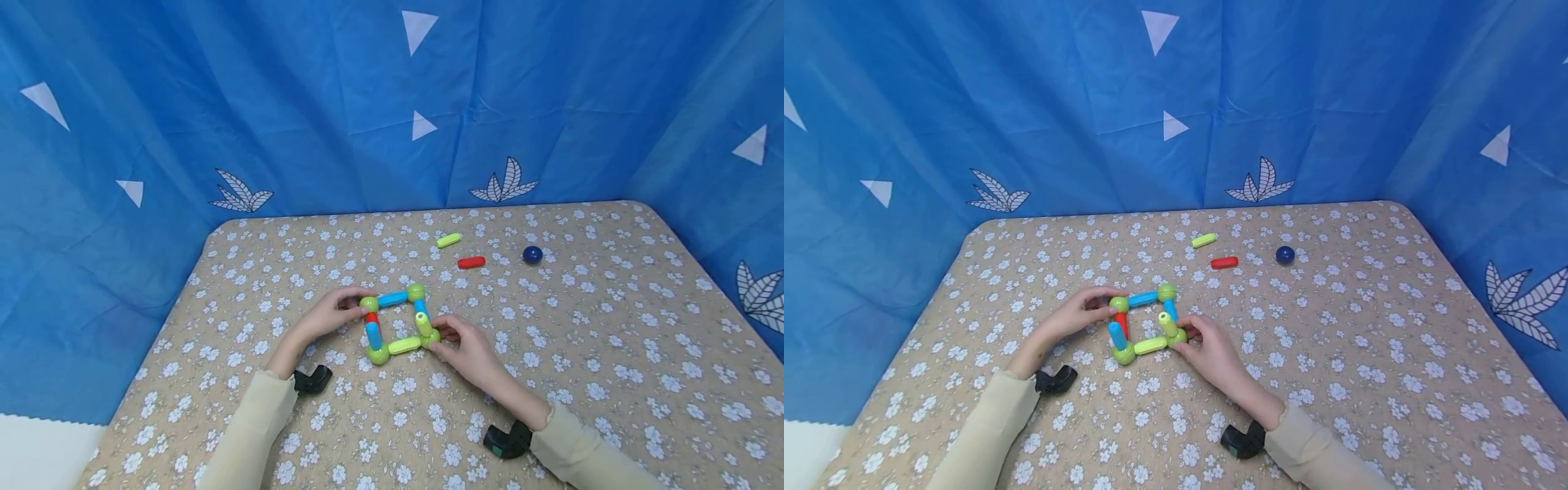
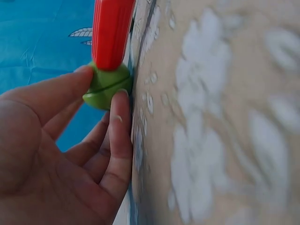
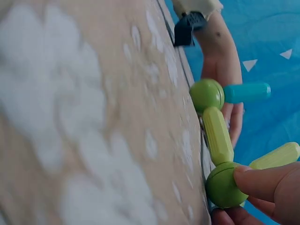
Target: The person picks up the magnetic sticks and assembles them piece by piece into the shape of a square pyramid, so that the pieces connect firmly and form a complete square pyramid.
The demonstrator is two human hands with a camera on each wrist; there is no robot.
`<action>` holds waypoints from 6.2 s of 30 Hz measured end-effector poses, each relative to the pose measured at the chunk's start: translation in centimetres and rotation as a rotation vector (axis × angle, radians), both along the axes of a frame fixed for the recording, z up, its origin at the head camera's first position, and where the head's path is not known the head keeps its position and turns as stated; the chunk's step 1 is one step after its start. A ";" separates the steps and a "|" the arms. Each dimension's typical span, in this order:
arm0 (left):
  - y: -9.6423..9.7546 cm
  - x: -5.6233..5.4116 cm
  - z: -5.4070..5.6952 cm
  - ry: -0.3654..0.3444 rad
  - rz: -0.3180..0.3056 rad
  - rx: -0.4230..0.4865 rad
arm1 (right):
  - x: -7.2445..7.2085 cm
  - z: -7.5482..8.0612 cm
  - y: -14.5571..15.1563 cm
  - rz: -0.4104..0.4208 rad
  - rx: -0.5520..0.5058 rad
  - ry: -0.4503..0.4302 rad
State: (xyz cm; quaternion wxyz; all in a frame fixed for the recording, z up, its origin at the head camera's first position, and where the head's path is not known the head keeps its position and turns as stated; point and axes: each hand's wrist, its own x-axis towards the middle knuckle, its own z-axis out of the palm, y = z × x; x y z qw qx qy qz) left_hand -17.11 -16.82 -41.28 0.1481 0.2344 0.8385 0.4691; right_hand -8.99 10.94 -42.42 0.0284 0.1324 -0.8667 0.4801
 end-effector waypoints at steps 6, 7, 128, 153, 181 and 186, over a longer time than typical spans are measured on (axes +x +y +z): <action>-1.5 0.9 0.0 -0.044 -0.071 0.051 | -1.5 0.4 0.6 0.005 0.022 -0.052; -1.7 1.1 0.0 -0.059 -0.089 0.060 | -1.8 0.5 0.7 0.010 0.027 -0.057; 1.2 4.6 2.7 -0.114 -0.235 0.086 | 1.6 2.4 -7.3 0.214 -0.552 -0.105; 0.9 4.6 2.5 -0.102 -0.248 0.097 | 1.4 3.3 -7.0 0.234 -0.533 0.010; 0.5 4.3 1.9 -0.094 -0.282 0.100 | -1.2 1.0 2.1 0.236 -0.213 -0.182; -0.8 3.4 0.3 -0.186 -0.267 0.156 | -1.1 0.5 2.3 0.274 -0.096 -0.098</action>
